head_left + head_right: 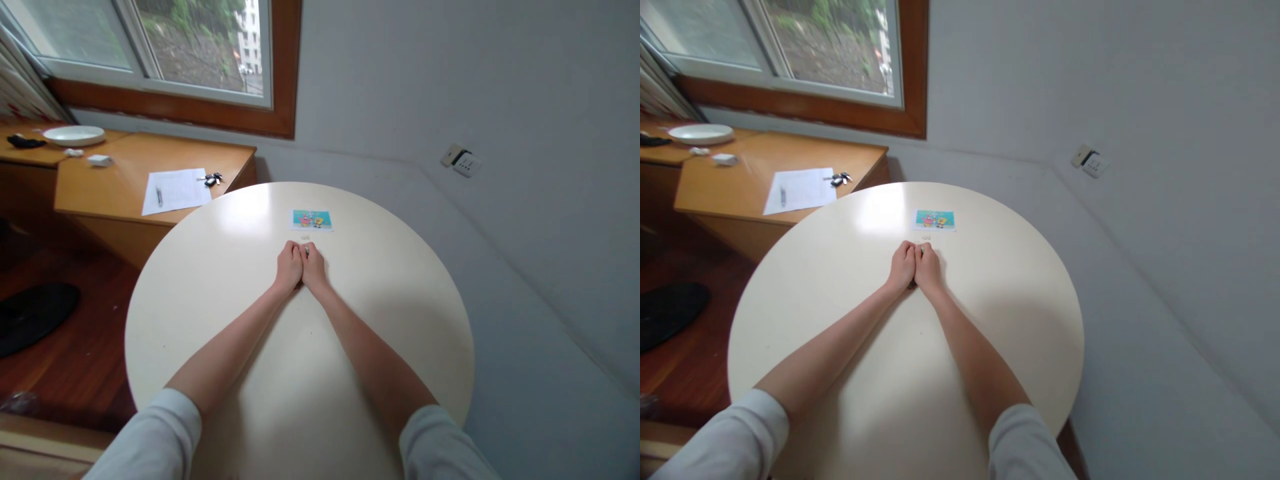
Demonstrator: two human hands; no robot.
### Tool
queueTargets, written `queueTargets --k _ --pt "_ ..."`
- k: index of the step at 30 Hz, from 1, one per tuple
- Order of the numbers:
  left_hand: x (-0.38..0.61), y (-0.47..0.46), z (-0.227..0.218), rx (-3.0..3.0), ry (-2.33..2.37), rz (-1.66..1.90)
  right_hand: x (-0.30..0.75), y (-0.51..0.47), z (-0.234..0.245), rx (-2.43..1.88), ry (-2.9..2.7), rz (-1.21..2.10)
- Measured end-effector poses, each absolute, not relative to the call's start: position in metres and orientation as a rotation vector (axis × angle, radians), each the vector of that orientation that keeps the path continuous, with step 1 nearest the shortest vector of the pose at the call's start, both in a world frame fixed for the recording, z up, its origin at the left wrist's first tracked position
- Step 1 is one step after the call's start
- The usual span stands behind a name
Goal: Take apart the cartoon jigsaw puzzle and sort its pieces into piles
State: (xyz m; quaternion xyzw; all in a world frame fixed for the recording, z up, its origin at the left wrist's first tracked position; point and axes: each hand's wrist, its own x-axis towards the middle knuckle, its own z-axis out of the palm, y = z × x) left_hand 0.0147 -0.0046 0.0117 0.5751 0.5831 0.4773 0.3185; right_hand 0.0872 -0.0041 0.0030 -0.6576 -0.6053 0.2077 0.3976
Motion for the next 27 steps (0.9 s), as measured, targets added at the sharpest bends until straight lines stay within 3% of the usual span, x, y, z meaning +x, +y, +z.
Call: queueTargets --k 6,12,18,22,27 --pt "0.021 -0.002 0.038 1.262 1.297 1.423 0.08 -0.004 0.025 -1.351 -0.998 0.889" --pt "-0.023 -0.012 0.049 1.739 1.228 1.037 0.123 -0.02 0.046 -1.299 -1.473 1.066" --pt "-0.059 -0.046 0.022 2.417 1.307 0.655 0.158 -0.058 0.014 -1.415 -2.158 0.588" --pt "-0.055 -0.05 0.006 2.59 1.441 0.4 0.147 -0.066 -0.003 -1.558 -2.317 0.3" --pt "-0.032 -0.03 -0.001 2.609 1.473 0.513 0.122 -0.044 -0.002 -1.577 -2.304 0.126"
